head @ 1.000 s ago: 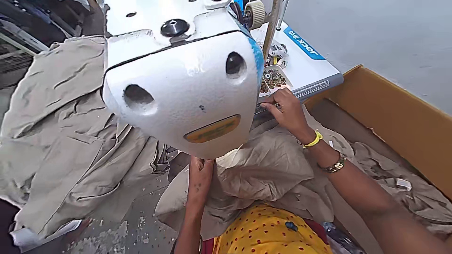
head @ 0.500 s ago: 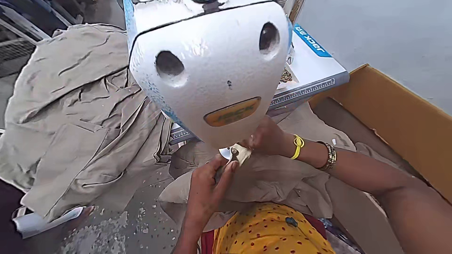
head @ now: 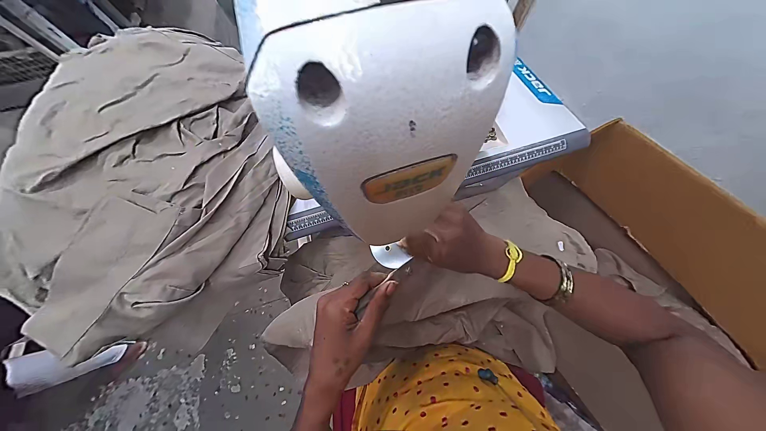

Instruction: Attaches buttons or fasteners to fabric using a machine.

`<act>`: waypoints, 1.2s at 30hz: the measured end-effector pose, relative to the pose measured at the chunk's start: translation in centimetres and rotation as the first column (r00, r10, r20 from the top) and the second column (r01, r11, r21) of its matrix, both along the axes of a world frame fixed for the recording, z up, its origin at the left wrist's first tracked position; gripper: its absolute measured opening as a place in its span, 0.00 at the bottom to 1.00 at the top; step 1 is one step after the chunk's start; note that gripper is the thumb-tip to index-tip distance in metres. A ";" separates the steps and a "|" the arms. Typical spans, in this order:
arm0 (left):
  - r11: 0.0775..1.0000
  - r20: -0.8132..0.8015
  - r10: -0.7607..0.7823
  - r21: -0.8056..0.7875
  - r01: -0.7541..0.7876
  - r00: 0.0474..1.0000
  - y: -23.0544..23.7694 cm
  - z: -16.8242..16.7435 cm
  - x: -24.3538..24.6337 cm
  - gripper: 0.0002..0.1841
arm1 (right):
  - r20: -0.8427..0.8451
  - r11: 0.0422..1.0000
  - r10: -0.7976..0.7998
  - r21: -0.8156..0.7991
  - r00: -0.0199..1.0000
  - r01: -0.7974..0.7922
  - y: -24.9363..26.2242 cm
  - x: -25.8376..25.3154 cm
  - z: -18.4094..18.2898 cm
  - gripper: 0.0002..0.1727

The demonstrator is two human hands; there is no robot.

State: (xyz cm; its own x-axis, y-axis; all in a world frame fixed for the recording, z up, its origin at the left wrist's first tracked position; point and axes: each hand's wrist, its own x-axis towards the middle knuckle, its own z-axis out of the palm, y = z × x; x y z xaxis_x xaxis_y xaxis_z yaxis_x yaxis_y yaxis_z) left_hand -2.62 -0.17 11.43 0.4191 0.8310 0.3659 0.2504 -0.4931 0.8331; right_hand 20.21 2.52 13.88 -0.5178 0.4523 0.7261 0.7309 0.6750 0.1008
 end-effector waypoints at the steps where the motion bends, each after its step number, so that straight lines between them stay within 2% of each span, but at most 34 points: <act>1: 1.000 0.000 0.003 0.006 -0.003 1.000 0.0 -0.1 0.1 0.17 | 0.013 1.000 0.024 0.006 1.000 -0.024 0.0 0.0 -0.1 0.10; 3: 1.000 -0.017 -0.010 0.001 0.010 1.000 -0.2 -0.2 0.0 0.17 | 0.027 1.000 0.000 0.013 1.000 0.000 -0.2 -0.2 -0.5 0.10; 8: 1.000 -0.022 -0.004 0.013 0.004 1.000 -0.2 -0.5 0.0 0.17 | -0.134 0.996 -0.079 -0.062 0.988 0.071 -0.4 0.0 -0.7 0.09; 12: 1.000 -0.051 -0.007 0.005 0.007 0.999 -0.3 -0.9 0.4 0.17 | -0.092 0.989 -0.149 0.007 0.985 0.150 -0.1 -0.8 -1.0 0.08; 18: 1.000 -0.036 -0.008 -0.005 0.008 0.999 -0.6 -1.2 0.2 0.17 | -0.032 0.990 -0.114 0.078 0.993 0.116 -0.3 -1.1 -1.1 0.09; 23: 1.000 -0.045 -0.019 -0.025 0.018 0.999 -0.6 -1.5 0.4 0.17 | -0.005 0.984 -0.173 0.028 0.985 0.174 -0.1 -1.4 -0.5 0.09; 25: 0.999 -0.051 -0.024 0.021 0.026 0.998 -0.6 -1.1 0.7 0.17 | -0.076 0.989 -0.138 -0.055 0.987 0.134 -0.3 -1.3 -0.4 0.07; 26: 0.998 -0.041 -0.019 0.057 0.021 0.999 -0.6 -0.8 0.6 0.17 | -0.153 0.985 -0.091 -0.161 0.984 0.067 -0.7 -1.2 -0.4 0.07; 27: 0.996 -0.025 -0.015 0.083 0.017 1.000 -0.5 -0.4 0.2 0.17 | -0.266 0.951 -0.032 -0.306 0.964 -0.053 -1.4 -1.2 -0.5 0.11; 29: 0.997 -0.011 0.019 0.080 -0.018 1.000 0.2 0.6 -1.9 0.18 | -0.415 0.787 0.044 -0.546 0.909 -0.287 -3.0 -1.1 -0.4 0.17; 30: 0.997 -0.031 0.062 0.058 -0.060 0.998 0.8 1.1 -3.5 0.18 | -0.438 0.747 0.022 -0.591 0.899 -0.306 -3.6 -0.9 -0.5 0.16; 32: 0.983 -0.129 0.184 0.001 -0.185 0.975 2.6 1.2 -6.8 0.19 | -0.453 0.758 -0.143 -0.622 0.880 -0.197 -3.4 0.3 -1.0 0.13; 34: 0.945 -0.280 0.318 0.013 -0.328 0.906 4.2 0.0 -9.1 0.21 | -0.456 0.703 -0.325 -0.702 0.828 -0.111 -2.4 2.5 -1.6 0.11; 36: 0.920 -0.338 0.378 0.035 -0.390 0.862 5.1 -0.8 -10.0 0.22 | -0.491 0.700 -0.390 -0.708 0.779 -0.096 -1.5 4.6 -2.4 0.09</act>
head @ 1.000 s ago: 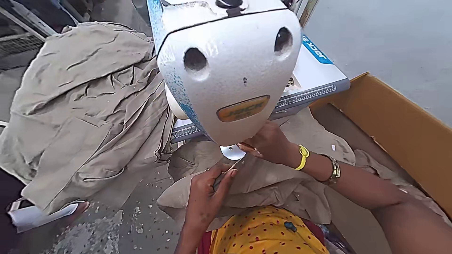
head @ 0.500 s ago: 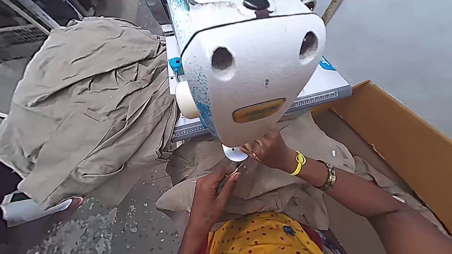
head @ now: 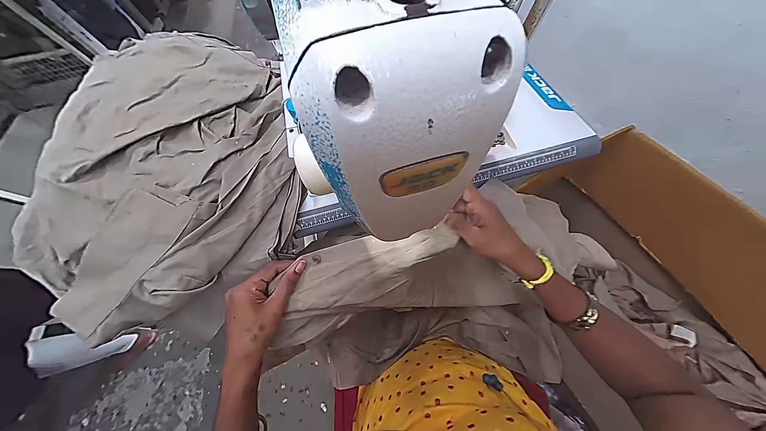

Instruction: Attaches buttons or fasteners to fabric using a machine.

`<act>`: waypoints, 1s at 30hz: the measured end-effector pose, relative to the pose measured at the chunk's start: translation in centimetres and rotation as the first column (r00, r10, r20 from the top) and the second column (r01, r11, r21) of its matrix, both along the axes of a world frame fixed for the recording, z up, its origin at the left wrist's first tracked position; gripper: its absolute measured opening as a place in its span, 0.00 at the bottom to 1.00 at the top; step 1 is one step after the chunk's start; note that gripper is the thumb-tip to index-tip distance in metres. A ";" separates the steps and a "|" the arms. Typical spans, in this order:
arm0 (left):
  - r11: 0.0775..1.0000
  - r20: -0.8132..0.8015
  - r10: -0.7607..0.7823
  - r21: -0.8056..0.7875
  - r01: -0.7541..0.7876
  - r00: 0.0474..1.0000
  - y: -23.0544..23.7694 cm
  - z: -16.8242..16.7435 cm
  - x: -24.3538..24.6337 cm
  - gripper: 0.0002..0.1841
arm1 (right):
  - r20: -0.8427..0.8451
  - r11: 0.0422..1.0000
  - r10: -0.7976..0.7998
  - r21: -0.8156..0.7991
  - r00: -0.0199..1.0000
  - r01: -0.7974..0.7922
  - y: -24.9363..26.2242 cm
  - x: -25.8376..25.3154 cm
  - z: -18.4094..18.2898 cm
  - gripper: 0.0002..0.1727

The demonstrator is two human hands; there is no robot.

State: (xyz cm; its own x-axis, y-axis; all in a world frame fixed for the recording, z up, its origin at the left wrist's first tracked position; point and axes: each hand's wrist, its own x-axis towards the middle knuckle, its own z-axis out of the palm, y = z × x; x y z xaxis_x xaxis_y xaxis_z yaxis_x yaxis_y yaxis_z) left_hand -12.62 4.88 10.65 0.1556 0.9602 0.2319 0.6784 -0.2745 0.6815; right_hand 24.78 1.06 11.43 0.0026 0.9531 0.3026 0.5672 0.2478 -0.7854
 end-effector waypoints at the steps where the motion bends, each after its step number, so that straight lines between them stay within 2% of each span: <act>1: 1.000 -0.002 0.011 -0.003 -0.011 1.000 0.0 -0.1 0.0 0.21 | -0.011 0.999 -0.030 0.022 0.999 0.030 0.1 0.9 -0.3 0.08; 4: 1.000 0.027 -0.001 0.005 0.001 1.000 0.0 0.0 1.4 0.20 | 0.041 0.993 -0.098 0.072 0.994 0.095 0.0 3.4 -0.6 0.08; 9: 0.997 0.024 -0.062 0.048 0.061 0.998 0.9 0.5 3.2 0.21 | 0.080 0.983 -0.180 0.051 0.980 0.176 -0.2 5.0 -0.7 0.09; 12: 0.996 0.007 -0.076 0.043 0.075 0.997 1.0 0.0 3.4 0.21 | 0.166 0.968 -0.251 0.048 0.954 0.246 -0.6 7.3 -1.3 0.14; 14: 0.994 -0.078 -0.060 0.090 0.067 0.995 0.9 -0.5 3.4 0.23 | 0.222 0.886 -0.456 0.020 0.862 0.464 -1.1 10.2 -1.3 0.20; 15: 0.986 -0.131 -0.051 0.148 0.071 0.990 0.9 -0.8 3.7 0.25 | 0.223 0.801 -0.587 0.023 0.778 0.598 -1.2 11.7 -1.3 0.22; 16: 0.976 -0.164 -0.072 0.193 0.104 0.984 0.9 -1.0 4.0 0.25 | 0.229 0.718 -0.685 0.055 0.691 0.694 -1.1 12.8 -1.3 0.24; 17: 0.967 -0.156 -0.131 0.198 0.161 0.979 1.0 -1.1 4.5 0.26 | 0.251 0.677 -0.726 0.100 0.640 0.729 -0.8 13.2 -1.1 0.24; 19: 0.955 -0.031 -0.284 0.084 0.286 0.958 1.3 -1.2 5.8 0.29 | 0.329 0.758 -0.645 0.163 0.689 0.631 0.7 12.0 -0.4 0.21; 21: 0.929 0.179 -0.339 -0.090 0.359 0.923 1.0 -0.8 8.0 0.34 | 0.458 0.877 -0.480 0.236 0.748 0.419 3.2 9.7 -0.5 0.18; 22: 0.921 0.263 -0.310 -0.154 0.357 0.914 0.8 -0.5 9.2 0.32 | 0.523 0.912 -0.409 0.251 0.748 0.324 4.5 8.5 -0.5 0.20; 24: 0.921 0.327 -0.216 -0.244 0.303 0.920 0.5 -0.3 10.8 0.28 | 0.611 0.946 -0.324 0.232 0.722 0.228 7.1 6.8 -0.9 0.26; 28: 0.934 0.372 -0.065 -0.305 0.188 0.926 -0.2 -0.1 12.2 0.27 | 0.700 0.965 -0.262 0.203 0.665 0.168 10.8 5.4 -1.7 0.38; 30: 0.941 0.448 -0.064 -0.270 0.203 0.892 -0.3 -0.6 12.6 0.29 | 0.738 0.962 -0.272 0.201 0.618 0.184 11.7 4.9 -2.1 0.35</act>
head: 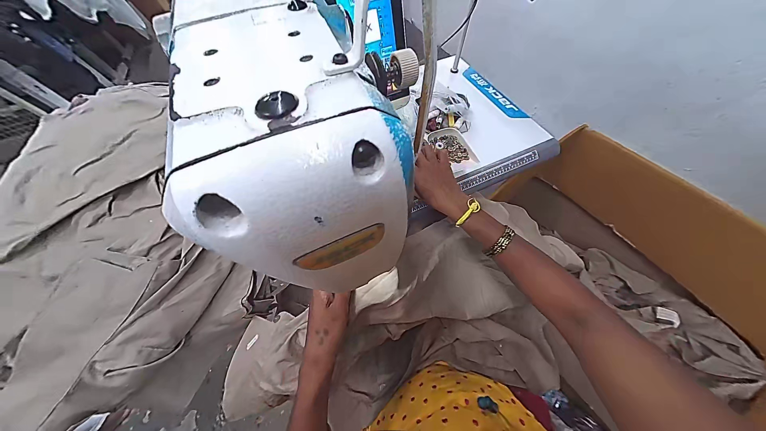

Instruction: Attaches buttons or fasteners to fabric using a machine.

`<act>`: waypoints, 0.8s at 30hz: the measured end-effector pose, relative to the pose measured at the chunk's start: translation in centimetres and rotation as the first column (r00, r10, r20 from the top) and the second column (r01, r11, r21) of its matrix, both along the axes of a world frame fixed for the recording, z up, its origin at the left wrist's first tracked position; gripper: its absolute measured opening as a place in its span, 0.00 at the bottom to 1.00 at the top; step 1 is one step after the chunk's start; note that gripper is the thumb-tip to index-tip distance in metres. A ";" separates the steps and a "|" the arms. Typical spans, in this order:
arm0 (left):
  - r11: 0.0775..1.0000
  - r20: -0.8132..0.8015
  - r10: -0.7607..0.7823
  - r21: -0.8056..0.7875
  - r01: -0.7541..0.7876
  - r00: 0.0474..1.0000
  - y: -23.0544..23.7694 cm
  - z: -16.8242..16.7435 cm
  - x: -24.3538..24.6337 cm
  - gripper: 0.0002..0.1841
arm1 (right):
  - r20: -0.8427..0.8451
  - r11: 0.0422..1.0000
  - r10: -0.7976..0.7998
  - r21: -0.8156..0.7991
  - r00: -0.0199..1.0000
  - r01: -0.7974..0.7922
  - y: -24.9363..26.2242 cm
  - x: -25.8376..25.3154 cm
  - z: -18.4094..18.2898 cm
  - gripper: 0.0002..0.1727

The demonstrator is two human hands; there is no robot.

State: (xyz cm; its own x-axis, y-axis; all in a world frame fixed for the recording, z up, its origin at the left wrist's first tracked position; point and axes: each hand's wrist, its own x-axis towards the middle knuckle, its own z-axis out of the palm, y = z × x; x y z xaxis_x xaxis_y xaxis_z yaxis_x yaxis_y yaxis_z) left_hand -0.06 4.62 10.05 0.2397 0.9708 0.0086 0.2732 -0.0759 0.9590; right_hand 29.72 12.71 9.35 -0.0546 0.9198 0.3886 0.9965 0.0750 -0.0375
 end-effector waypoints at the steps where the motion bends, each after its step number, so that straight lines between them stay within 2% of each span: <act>1: 1.000 0.030 0.007 0.010 -0.007 1.000 0.0 -0.2 0.1 0.29 | 0.004 1.000 -0.016 -0.015 1.000 0.016 -0.2 -0.3 0.0 0.29; 4: 0.996 0.035 0.069 0.047 -0.071 0.997 0.0 -1.0 0.0 0.26 | 0.003 0.998 -0.002 0.060 1.000 0.001 -1.9 -0.7 -0.7 0.13; 6: 0.993 0.011 0.077 0.089 -0.078 0.997 0.0 -1.6 -0.1 0.30 | -0.076 0.985 0.052 0.166 0.996 -0.039 -3.2 -0.1 -1.7 0.10; 9: 0.993 0.032 0.087 0.080 -0.089 0.996 -0.1 -1.0 0.5 0.33 | -0.263 0.960 0.132 0.273 0.956 -0.057 -3.7 1.6 -2.1 0.10; 11: 0.992 0.058 0.094 0.083 -0.099 0.994 0.1 -1.2 0.6 0.30 | -0.322 0.967 0.170 0.235 0.931 -0.096 -3.5 2.6 -1.6 0.09; 13: 0.994 0.073 0.078 0.068 -0.083 0.994 0.5 -1.3 0.5 0.29 | -0.307 0.973 0.202 0.169 0.930 -0.156 -3.0 3.3 -0.8 0.07; 15: 0.994 -0.034 0.084 0.066 -0.081 0.996 0.3 -0.7 0.3 0.24 | -0.288 0.973 0.219 0.131 0.932 -0.188 -2.9 3.4 0.2 0.06; 17: 0.979 -0.201 0.086 0.196 -0.046 0.976 -0.7 0.4 -0.1 0.16 | -0.372 0.978 0.203 0.129 0.906 -0.166 -3.4 2.3 1.5 0.07; 19: 0.898 -0.261 -0.048 0.412 0.156 0.964 -3.0 1.8 -1.0 0.20 | -0.420 0.964 0.246 0.198 0.874 -0.176 -5.3 -0.5 3.1 0.07; 21: 0.827 -0.220 -0.263 0.451 0.337 0.940 -4.6 2.5 -1.8 0.23 | -0.260 0.875 0.419 0.372 0.870 -0.310 -8.1 -4.2 3.8 0.07; 22: 0.826 -0.193 -0.299 0.439 0.355 0.934 -5.0 2.4 -2.0 0.23 | -0.141 0.803 0.506 0.436 0.851 -0.406 -9.3 -6.0 3.7 0.09; 24: 0.847 -0.174 -0.269 0.425 0.319 0.947 -5.0 2.2 -1.8 0.21 | 0.068 0.681 0.607 0.469 0.792 -0.562 -10.2 -8.6 3.7 0.11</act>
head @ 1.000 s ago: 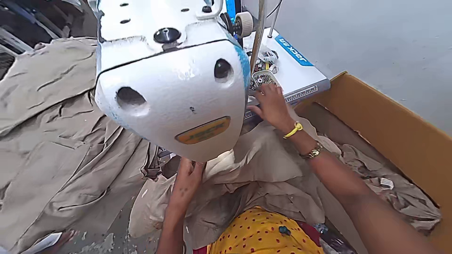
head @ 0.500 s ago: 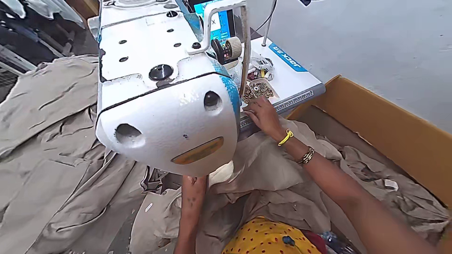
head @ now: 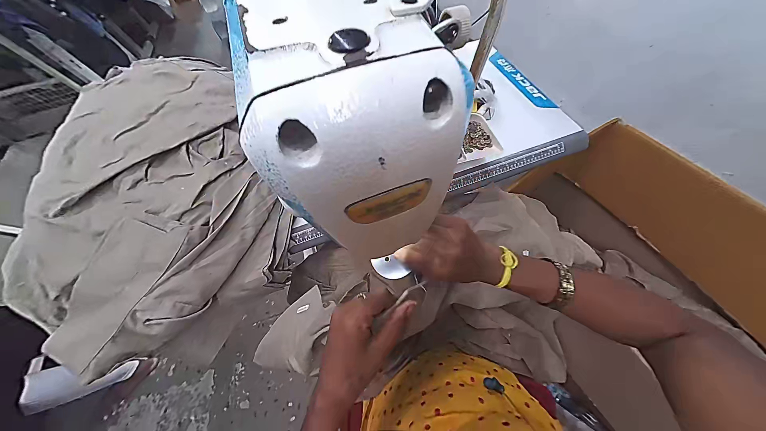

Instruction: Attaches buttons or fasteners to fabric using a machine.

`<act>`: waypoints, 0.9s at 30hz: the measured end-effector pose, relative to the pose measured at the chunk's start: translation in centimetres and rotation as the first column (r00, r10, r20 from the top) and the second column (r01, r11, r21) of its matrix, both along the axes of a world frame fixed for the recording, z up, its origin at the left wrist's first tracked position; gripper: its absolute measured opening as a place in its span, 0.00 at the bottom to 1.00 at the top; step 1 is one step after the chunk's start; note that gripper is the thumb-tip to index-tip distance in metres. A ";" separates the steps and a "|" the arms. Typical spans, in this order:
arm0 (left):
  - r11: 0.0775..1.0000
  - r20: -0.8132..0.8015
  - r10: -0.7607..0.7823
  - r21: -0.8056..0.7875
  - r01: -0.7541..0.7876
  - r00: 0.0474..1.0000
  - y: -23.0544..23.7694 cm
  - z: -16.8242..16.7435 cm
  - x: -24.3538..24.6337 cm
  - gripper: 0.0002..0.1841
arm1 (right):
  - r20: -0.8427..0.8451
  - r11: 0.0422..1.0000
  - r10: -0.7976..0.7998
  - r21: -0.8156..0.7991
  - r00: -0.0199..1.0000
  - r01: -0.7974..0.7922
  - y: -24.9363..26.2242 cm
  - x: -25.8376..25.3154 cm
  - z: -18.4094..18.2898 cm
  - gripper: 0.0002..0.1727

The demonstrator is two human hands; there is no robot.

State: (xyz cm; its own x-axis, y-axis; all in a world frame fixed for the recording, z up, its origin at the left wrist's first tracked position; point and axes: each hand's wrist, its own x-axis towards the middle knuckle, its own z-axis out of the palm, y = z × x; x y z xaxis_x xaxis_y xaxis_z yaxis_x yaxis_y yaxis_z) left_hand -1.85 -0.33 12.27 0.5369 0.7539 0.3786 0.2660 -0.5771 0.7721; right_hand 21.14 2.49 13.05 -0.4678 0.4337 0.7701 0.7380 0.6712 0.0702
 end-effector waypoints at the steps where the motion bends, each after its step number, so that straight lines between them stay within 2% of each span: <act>1: 1.000 0.000 0.029 0.001 -0.029 1.000 0.1 -0.1 0.2 0.20 | 0.035 1.000 0.001 0.025 0.999 -0.002 0.2 -0.6 0.1 0.11; 3: 0.998 0.012 0.055 0.017 -0.055 0.998 0.2 0.2 0.1 0.19 | -0.006 0.998 0.018 -0.053 1.000 -0.018 0.7 -0.8 0.7 0.10; 4: 0.998 0.036 0.062 0.020 -0.063 0.997 0.2 0.4 -0.1 0.19 | -0.081 0.982 0.066 -0.171 0.994 -0.080 0.5 -0.7 0.8 0.10; 5: 0.997 0.053 0.078 0.008 -0.078 0.996 0.1 0.7 -0.8 0.18 | -0.206 0.921 0.130 -0.337 0.970 -0.195 -0.2 -0.6 0.9 0.12; 7: 0.988 0.060 0.155 -0.034 -0.154 0.986 0.5 1.1 -2.7 0.18 | -0.406 0.710 0.180 -0.576 0.896 -0.404 -1.7 -0.4 0.9 0.18; 8: 0.976 0.044 0.213 -0.061 -0.210 0.976 1.1 1.1 -4.2 0.18 | -0.443 0.664 0.144 -0.620 0.885 -0.418 -2.2 -0.4 0.5 0.17; 11: 0.895 -0.104 0.426 -0.098 -0.435 0.899 3.1 -0.3 -7.6 0.18 | -0.427 0.679 -0.133 -0.696 0.894 -0.232 -1.2 0.2 -0.3 0.14; 13: 0.863 -0.190 0.480 -0.074 -0.500 0.856 3.9 -1.3 -8.4 0.19 | -0.435 0.564 -0.258 -0.793 0.862 -0.231 0.0 0.1 0.2 0.13; 15: 0.854 -0.209 0.496 -0.059 -0.517 0.843 4.0 -1.8 -8.5 0.20 | -0.478 0.472 -0.289 -0.825 0.829 -0.311 0.5 0.2 0.8 0.09; 17: 0.852 -0.197 0.501 -0.055 -0.520 0.843 4.1 -1.6 -8.3 0.19 | -0.510 0.501 -0.288 -0.802 0.810 -0.327 0.5 0.9 0.7 0.05; 20: 0.861 -0.196 0.495 -0.025 -0.509 0.847 4.7 -1.1 -7.3 0.20 | -0.480 0.555 -0.334 -0.796 0.811 -0.243 0.2 1.7 0.5 0.04; 22: 0.874 -0.207 0.475 -0.001 -0.485 0.856 5.5 -1.0 -7.1 0.21 | -0.441 0.611 -0.346 -0.776 0.828 -0.158 0.1 1.8 0.1 0.04; 24: 0.881 -0.240 0.467 0.036 -0.472 0.851 6.1 -1.3 -7.0 0.23 | -0.370 0.620 -0.364 -0.781 0.855 -0.075 -0.1 1.9 0.0 0.05; 27: 0.872 -0.333 0.490 0.178 -0.456 0.806 6.0 -2.4 -6.1 0.25 | -0.231 0.702 -0.402 -0.699 0.886 0.137 0.5 4.0 -0.9 0.06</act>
State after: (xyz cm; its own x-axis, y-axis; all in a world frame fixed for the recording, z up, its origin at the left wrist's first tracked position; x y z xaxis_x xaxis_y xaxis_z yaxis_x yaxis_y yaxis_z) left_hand -7.98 5.66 9.92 0.2314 0.9235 0.3060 0.7694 -0.3662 0.5233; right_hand 25.09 2.97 12.15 -0.0138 0.9452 0.3261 0.7766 0.2156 -0.5919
